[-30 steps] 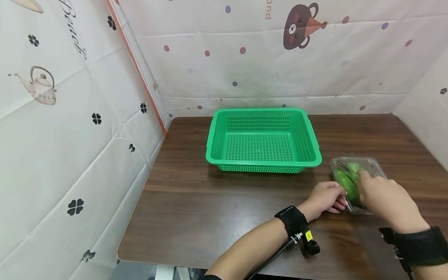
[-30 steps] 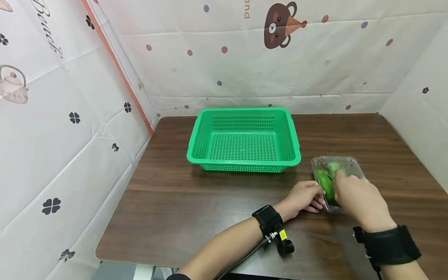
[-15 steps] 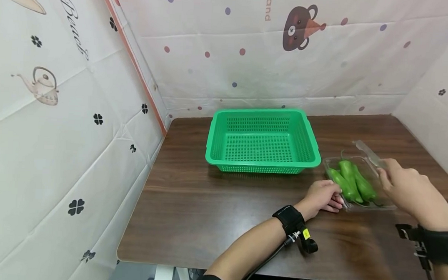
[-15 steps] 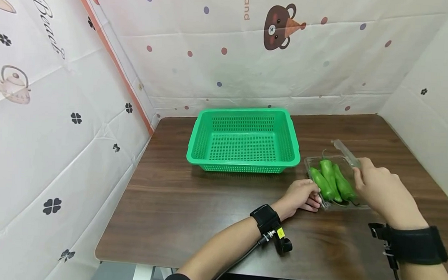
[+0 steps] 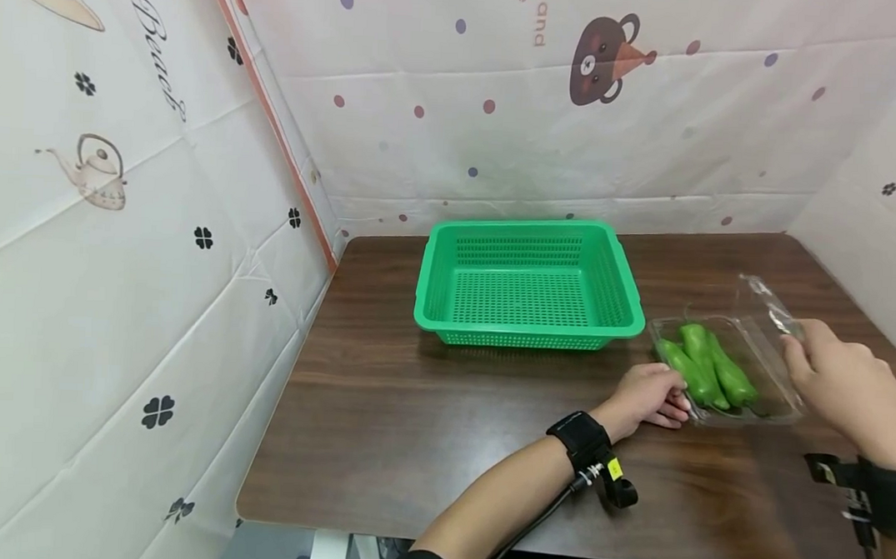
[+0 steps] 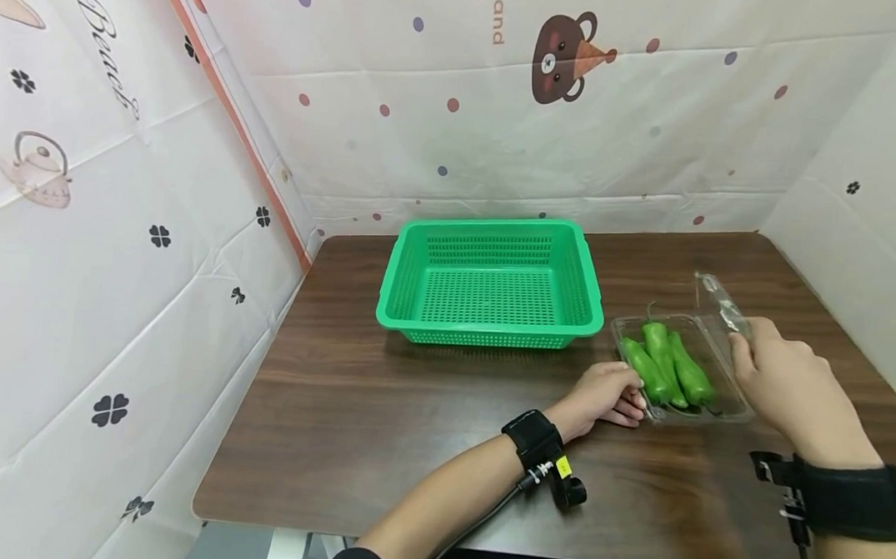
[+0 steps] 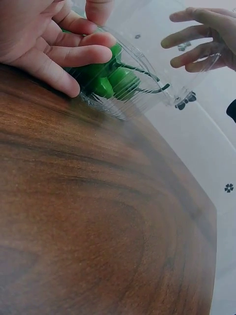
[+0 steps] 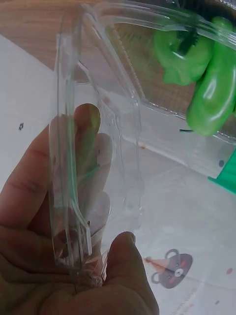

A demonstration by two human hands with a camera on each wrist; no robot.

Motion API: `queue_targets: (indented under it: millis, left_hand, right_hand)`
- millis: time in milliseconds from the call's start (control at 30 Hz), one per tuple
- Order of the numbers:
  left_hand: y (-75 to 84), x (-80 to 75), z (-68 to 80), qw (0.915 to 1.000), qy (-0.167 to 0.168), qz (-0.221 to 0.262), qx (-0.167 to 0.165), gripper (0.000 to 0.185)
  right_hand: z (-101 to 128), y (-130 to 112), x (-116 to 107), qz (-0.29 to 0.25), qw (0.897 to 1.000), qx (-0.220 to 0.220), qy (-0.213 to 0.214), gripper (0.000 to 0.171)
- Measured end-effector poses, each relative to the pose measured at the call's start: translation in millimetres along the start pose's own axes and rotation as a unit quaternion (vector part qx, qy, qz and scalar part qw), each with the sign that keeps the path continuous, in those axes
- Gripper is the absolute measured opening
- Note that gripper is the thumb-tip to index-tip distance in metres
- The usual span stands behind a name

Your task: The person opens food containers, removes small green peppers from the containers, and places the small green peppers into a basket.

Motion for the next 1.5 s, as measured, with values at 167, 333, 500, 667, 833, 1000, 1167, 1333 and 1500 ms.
queue_targets:
  millis: [167,333,500,667,833,1000,1167,1333,1500]
  left_hand:
    - [1.2,1.2,0.9,1.0,-0.004,-0.002,0.0,0.019]
    - [1.3,1.4,1.4,1.0,-0.005,0.0,-0.001,0.019]
    - [2.7,2.0,2.8,1.0,-0.005,0.0,-0.002,0.019]
    - [2.3,3.9,4.5,1.0,-0.005,-0.001,-0.008,0.021]
    - [0.8,4.2,5.0,1.0,-0.001,0.003,-0.007,0.021]
    - [-0.1,2.6,4.3,1.0,-0.001,0.004,-0.003,0.021]
    - [0.1,0.9,4.8,1.0,-0.003,0.002,-0.004,0.021]
    - [1.7,0.8,4.6,1.0,-0.003,0.004,-0.006,0.022]
    - [2.7,1.1,4.2,1.0,-0.004,0.005,-0.005,0.022]
  right_hand:
    - [2.6,13.0,-5.3,-0.016,0.999,0.016,0.033,0.052]
    - [1.0,27.4,-8.1,-0.033,0.998,0.026,0.04,0.057]
    - [1.5,42.7,-9.0,-0.062,0.996,0.011,0.063,0.051]
    - [0.1,57.0,-3.8,-0.142,0.987,-0.032,0.068,0.046]
    - [-2.2,75.5,0.5,-0.191,0.979,-0.025,0.075,0.05]
    - [-1.5,88.9,5.2,-0.203,0.976,0.013,0.083,0.053]
    - [-0.5,89.1,5.7,-0.189,0.978,0.029,0.079,0.054]
    - [-1.3,86.2,3.8,-0.178,0.981,0.025,0.071,0.058]
    - [-1.7,87.2,2.7,-0.189,0.979,0.023,0.079,0.052]
Point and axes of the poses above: each hand's wrist, its own z-axis away from the middle knuckle, its own x-axis out of the palm, y = z × x, the point moved 6 cm from there along -z, towards the middle knuckle, and after that the axes turned 5 degrees about -y, right-handed, at the moved point
